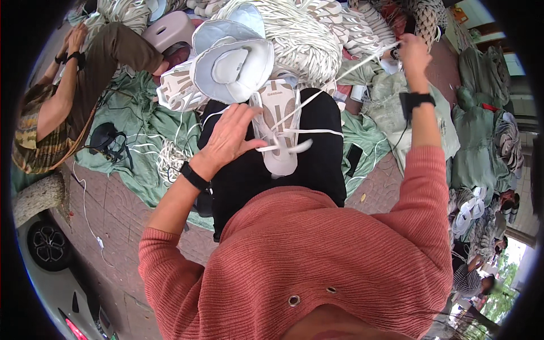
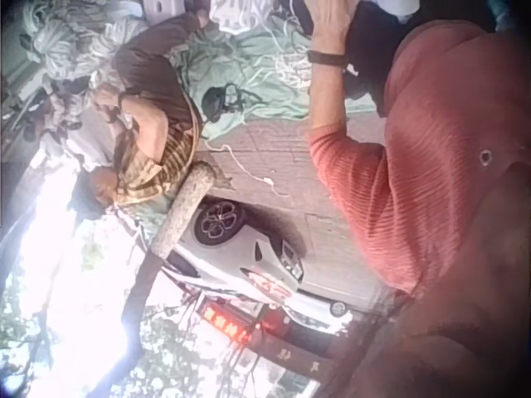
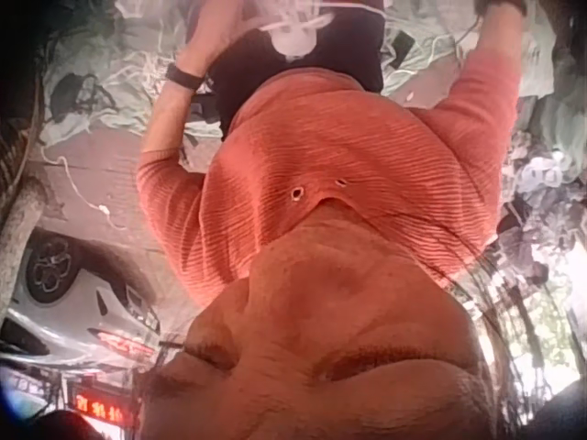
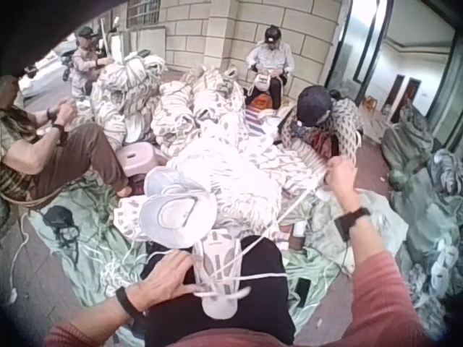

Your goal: The person sits on the ground and laces a white sneaker by hand. They thread a long white lace through the eyelets, pull it tight, and tie a knot. The person handles the shoe and lace repeatedly to secure the fit.

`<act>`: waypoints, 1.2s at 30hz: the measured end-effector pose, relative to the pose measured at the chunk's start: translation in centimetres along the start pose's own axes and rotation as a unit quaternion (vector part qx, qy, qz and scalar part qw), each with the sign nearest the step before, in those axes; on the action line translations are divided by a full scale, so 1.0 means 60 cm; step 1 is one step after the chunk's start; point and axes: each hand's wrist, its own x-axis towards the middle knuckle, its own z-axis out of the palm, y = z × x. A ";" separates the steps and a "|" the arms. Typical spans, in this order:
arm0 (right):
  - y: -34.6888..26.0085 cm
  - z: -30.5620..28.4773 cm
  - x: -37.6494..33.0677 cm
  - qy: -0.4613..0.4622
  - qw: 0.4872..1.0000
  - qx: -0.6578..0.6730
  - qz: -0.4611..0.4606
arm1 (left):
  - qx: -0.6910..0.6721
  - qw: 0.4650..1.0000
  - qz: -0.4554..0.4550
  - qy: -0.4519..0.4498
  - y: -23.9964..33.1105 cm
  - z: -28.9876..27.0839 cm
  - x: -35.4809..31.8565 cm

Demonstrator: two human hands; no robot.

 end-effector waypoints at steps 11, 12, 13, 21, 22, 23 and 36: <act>-0.325 -0.150 -0.281 -0.174 0.717 0.457 -0.497 | 0.004 0.981 -0.192 -0.004 0.089 0.052 -0.011; -0.327 -0.156 -0.283 -0.185 0.710 0.451 -0.508 | 0.024 0.977 -0.210 -0.020 0.091 0.057 -0.004; -0.327 -0.158 -0.284 -0.195 0.703 0.448 -0.517 | 0.042 0.975 -0.218 -0.023 0.092 0.062 0.004; -0.339 -0.140 -0.299 -0.110 0.736 0.363 -0.561 | 0.008 0.971 -0.233 -0.058 0.061 0.058 0.012; -0.338 -0.141 -0.296 -0.087 0.747 0.342 -0.564 | 0.034 0.980 -0.189 -0.050 0.058 0.053 0.011; -0.336 -0.143 -0.292 -0.067 0.755 0.319 -0.570 | 0.059 0.988 -0.139 -0.034 0.055 0.047 0.011; -0.132 -0.043 -0.093 0.035 0.917 0.147 -0.369 | -0.297 0.922 -0.193 -0.159 0.017 0.007 0.002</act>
